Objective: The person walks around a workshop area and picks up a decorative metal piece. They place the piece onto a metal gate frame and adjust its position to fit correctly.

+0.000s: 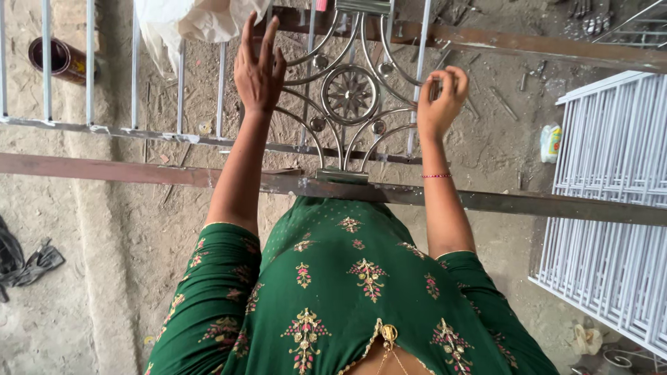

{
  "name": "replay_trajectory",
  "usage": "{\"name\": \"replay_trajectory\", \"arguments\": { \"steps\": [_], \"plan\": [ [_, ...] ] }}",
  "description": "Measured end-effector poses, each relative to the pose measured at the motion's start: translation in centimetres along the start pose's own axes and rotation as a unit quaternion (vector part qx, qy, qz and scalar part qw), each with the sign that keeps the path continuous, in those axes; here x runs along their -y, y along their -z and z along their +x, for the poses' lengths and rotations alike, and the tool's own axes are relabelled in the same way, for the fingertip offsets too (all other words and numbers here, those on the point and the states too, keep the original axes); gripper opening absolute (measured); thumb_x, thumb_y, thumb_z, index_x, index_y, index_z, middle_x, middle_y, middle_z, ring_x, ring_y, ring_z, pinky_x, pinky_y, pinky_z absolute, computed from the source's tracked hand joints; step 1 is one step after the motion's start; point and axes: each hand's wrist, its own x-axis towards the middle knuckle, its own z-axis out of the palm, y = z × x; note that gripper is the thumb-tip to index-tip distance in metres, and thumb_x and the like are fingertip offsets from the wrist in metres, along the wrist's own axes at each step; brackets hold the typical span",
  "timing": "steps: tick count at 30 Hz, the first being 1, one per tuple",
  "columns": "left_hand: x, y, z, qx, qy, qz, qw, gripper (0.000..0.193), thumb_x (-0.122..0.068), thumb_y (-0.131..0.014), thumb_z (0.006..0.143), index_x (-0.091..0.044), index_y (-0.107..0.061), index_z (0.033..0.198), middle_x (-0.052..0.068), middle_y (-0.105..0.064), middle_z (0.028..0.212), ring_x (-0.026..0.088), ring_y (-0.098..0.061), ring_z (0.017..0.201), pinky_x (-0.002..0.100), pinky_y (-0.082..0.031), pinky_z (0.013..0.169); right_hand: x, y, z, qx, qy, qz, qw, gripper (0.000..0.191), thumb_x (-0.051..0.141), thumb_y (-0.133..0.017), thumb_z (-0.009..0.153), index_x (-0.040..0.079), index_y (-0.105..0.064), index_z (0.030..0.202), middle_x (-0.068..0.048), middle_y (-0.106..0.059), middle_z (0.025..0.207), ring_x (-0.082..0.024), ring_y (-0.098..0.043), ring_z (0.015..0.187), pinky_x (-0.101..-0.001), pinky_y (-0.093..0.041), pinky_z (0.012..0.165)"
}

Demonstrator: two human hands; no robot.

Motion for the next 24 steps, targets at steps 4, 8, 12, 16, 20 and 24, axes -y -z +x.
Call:
{"name": "replay_trajectory", "arguments": {
  "steps": [4, 8, 12, 16, 20, 24],
  "plan": [
    [0.1, 0.2, 0.1, -0.036, -0.024, 0.05, 0.998, 0.044, -0.032, -0.055, 0.11, -0.048, -0.042, 0.149, 0.005, -0.035, 0.164, 0.026, -0.061, 0.129, 0.036, -0.055, 0.106, 0.5, 0.5, -0.2, 0.008, 0.033, 0.001, 0.999, 0.007, 0.009, -0.072, 0.095, 0.009, -0.067, 0.1, -0.006, -0.06, 0.121, -0.029, -0.057, 0.119, -0.0449, -0.05, 0.098],
    [0.1, -0.1, 0.0, 0.059, 0.027, -0.022, 0.998, 0.053, -0.031, -0.055, 0.109, -0.023, -0.04, 0.16, 0.006, -0.047, 0.156, 0.026, -0.061, 0.125, 0.046, -0.05, 0.107, 0.1, 0.4, -0.3, 0.018, 0.028, -0.007, 0.999, 0.007, 0.009, -0.071, 0.093, 0.009, -0.067, 0.098, -0.005, -0.062, 0.118, -0.03, -0.057, 0.117, -0.0447, -0.049, 0.096],
    [-0.3, -0.3, 0.0, 0.015, 0.027, 0.058, 0.998, 0.057, -0.037, -0.057, 0.101, -0.021, -0.045, 0.154, 0.007, -0.054, 0.141, 0.03, -0.056, 0.127, 0.051, -0.043, 0.111, -0.7, 0.3, -0.5, 0.006, 0.032, -0.009, 0.999, 0.007, 0.01, -0.072, 0.094, 0.01, -0.067, 0.099, -0.005, -0.061, 0.12, -0.029, -0.056, 0.118, -0.0444, -0.049, 0.097],
    [-0.6, -0.1, 0.1, -0.022, 0.042, 0.077, 0.996, 0.052, -0.041, -0.056, 0.101, -0.025, -0.045, 0.15, 0.01, -0.057, 0.138, 0.029, -0.056, 0.125, 0.051, -0.037, 0.113, -0.8, 0.4, -0.3, 0.004, 0.029, -0.026, 0.999, 0.008, 0.011, -0.073, 0.092, 0.01, -0.067, 0.097, -0.005, -0.059, 0.12, -0.029, -0.054, 0.119, -0.0437, -0.049, 0.097],
    [-0.6, 0.1, 0.1, -0.01, 0.048, 0.01, 0.999, 0.056, -0.035, -0.055, 0.101, -0.017, -0.045, 0.153, 0.009, -0.061, 0.132, 0.028, -0.059, 0.121, 0.052, -0.036, 0.115, -0.5, 0.5, -0.2, 0.01, 0.023, -0.026, 0.999, 0.009, 0.012, -0.074, 0.092, 0.01, -0.067, 0.097, -0.004, -0.06, 0.12, -0.028, -0.055, 0.117, -0.0438, -0.05, 0.096],
    [-0.4, 0.0, 0.0, 0.007, 0.045, 0.008, 0.999, 0.057, -0.033, -0.056, 0.099, -0.011, -0.046, 0.151, 0.01, -0.065, 0.122, 0.028, -0.06, 0.115, 0.052, -0.037, 0.114, -0.5, 0.3, 0.0, 0.018, 0.012, -0.024, 0.999, 0.009, 0.012, -0.074, 0.091, 0.011, -0.067, 0.096, -0.004, -0.06, 0.119, -0.028, -0.056, 0.116, -0.0424, -0.052, 0.093]
  ]
}}
